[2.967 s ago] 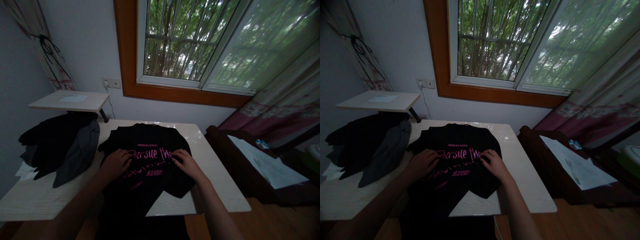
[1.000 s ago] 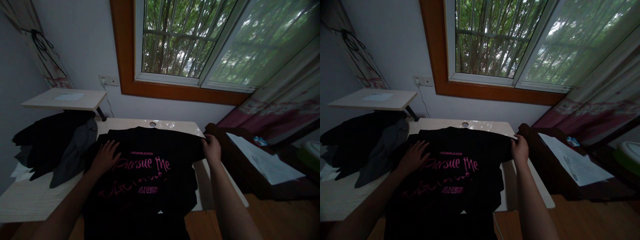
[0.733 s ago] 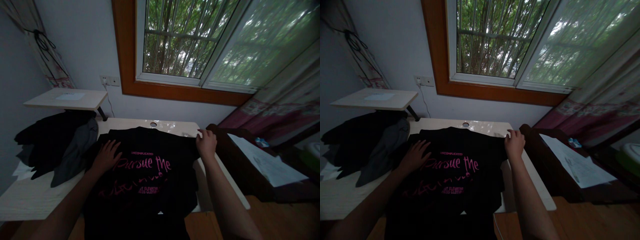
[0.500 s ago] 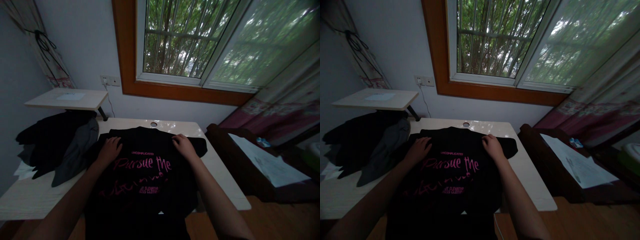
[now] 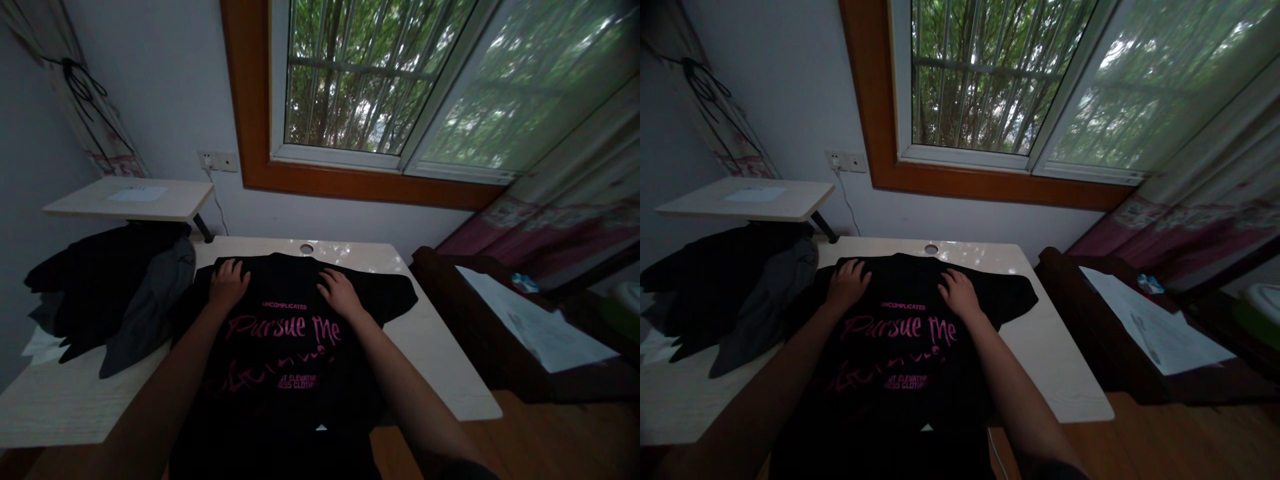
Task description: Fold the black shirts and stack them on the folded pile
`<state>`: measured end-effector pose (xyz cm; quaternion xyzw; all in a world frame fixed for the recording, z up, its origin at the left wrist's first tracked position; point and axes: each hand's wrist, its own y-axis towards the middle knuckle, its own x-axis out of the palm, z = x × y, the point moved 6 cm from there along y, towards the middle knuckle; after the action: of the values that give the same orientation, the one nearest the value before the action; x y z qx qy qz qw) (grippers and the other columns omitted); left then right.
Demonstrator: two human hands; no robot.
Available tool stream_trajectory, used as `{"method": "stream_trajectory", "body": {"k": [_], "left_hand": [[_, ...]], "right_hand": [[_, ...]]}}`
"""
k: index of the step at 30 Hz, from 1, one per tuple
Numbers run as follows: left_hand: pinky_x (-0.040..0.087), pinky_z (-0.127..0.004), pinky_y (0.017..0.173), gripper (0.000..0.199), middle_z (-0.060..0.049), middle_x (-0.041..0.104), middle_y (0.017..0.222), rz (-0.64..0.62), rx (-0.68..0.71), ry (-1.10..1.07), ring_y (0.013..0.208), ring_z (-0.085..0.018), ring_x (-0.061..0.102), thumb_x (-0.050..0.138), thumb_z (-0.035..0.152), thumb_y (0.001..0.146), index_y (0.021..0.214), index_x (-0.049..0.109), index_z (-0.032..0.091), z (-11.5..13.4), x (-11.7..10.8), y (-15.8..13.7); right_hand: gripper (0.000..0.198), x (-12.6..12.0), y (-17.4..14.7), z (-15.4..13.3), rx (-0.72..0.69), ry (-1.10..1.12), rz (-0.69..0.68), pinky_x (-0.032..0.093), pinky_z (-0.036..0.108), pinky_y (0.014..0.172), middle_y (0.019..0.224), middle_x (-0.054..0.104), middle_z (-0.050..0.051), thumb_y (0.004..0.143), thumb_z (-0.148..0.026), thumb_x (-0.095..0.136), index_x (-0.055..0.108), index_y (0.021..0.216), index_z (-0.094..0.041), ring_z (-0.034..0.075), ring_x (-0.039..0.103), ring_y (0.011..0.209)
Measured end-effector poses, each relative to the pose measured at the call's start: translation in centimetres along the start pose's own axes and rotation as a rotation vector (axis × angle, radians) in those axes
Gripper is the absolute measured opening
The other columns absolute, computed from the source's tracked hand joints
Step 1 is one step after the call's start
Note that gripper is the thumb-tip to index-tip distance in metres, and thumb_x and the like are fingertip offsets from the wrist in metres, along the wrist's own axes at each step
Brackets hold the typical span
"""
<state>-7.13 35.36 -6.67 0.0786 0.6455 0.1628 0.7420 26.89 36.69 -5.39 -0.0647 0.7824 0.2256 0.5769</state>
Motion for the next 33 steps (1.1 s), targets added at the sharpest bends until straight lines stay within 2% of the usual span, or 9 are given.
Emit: {"method": "stream_trajectory", "body": {"k": [5,13,18,21,24,27,33], "left_hand": [[0.031,-0.06,0.115,0.057,-0.017,0.044,0.155,-0.034,-0.014,-0.02,0.145,-0.033,0.037,0.038,0.048,0.099,0.144,0.051,0.017,-0.6,0.2,0.5],[0.024,-0.062,0.118,0.059,-0.016,0.039,0.159,-0.079,-0.054,-0.01,0.149,-0.033,0.032,0.037,0.049,0.098,0.147,0.049,0.018,-0.9,0.6,1.1],[0.025,-0.058,0.12,0.052,-0.014,0.045,0.155,0.011,-0.003,-0.029,0.148,-0.03,0.035,0.039,0.039,0.098,0.143,0.053,0.018,-1.0,0.0,0.4],[0.025,-0.053,0.121,0.045,-0.012,0.053,0.149,0.066,0.073,-0.048,0.145,-0.028,0.039,0.041,0.031,0.096,0.134,0.062,0.017,-1.1,-0.6,0.0],[0.029,-0.048,0.121,0.04,-0.011,0.062,0.14,0.047,0.145,-0.073,0.138,-0.027,0.049,0.042,0.025,0.093,0.123,0.069,0.016,-1.3,-0.8,-0.3],[0.033,-0.048,0.119,0.041,-0.011,0.065,0.135,0.013,0.174,-0.097,0.131,-0.027,0.055,0.042,0.023,0.092,0.123,0.069,0.016,-1.5,-0.8,-0.6],[0.032,-0.053,0.118,0.044,-0.007,0.059,0.144,-0.018,0.148,-0.074,0.136,-0.028,0.05,0.041,0.026,0.095,0.13,0.066,0.021,-1.6,-1.2,-2.0]], "right_hand": [[0.046,0.4,1.4,1.1,0.009,-0.01,-0.002,0.035,0.046,0.117,0.147,0.053,0.013,0.1,-0.043,0.052,0.058,0.14,-0.02,0.029,0.047,0.136],[0.046,1.0,2.8,1.4,0.011,-0.004,0.025,0.032,0.048,0.118,0.149,0.053,0.012,0.1,-0.041,0.051,0.058,0.14,-0.021,0.029,0.047,0.137],[0.043,1.0,2.2,1.5,0.033,0.018,0.036,0.031,0.047,0.119,0.149,0.053,0.011,0.1,-0.036,0.049,0.059,0.139,-0.02,0.028,0.045,0.138],[0.04,0.6,1.6,1.5,0.054,0.029,0.059,0.033,0.045,0.118,0.146,0.054,0.011,0.1,-0.033,0.049,0.061,0.136,-0.02,0.027,0.047,0.137],[0.037,0.1,0.9,1.8,0.107,0.015,0.089,0.038,0.045,0.114,0.142,0.057,0.011,0.099,-0.032,0.049,0.063,0.132,-0.021,0.028,0.049,0.133],[0.036,-0.7,0.0,2.5,0.19,-0.018,0.124,0.042,0.045,0.108,0.137,0.059,0.012,0.099,-0.032,0.048,0.064,0.129,-0.021,0.03,0.052,0.126],[0.035,-2.3,-2.0,4.1,0.311,-0.07,0.193,0.046,0.046,0.099,0.129,0.061,0.016,0.096,-0.029,0.049,0.067,0.124,-0.02,0.032,0.054,0.117]]}}
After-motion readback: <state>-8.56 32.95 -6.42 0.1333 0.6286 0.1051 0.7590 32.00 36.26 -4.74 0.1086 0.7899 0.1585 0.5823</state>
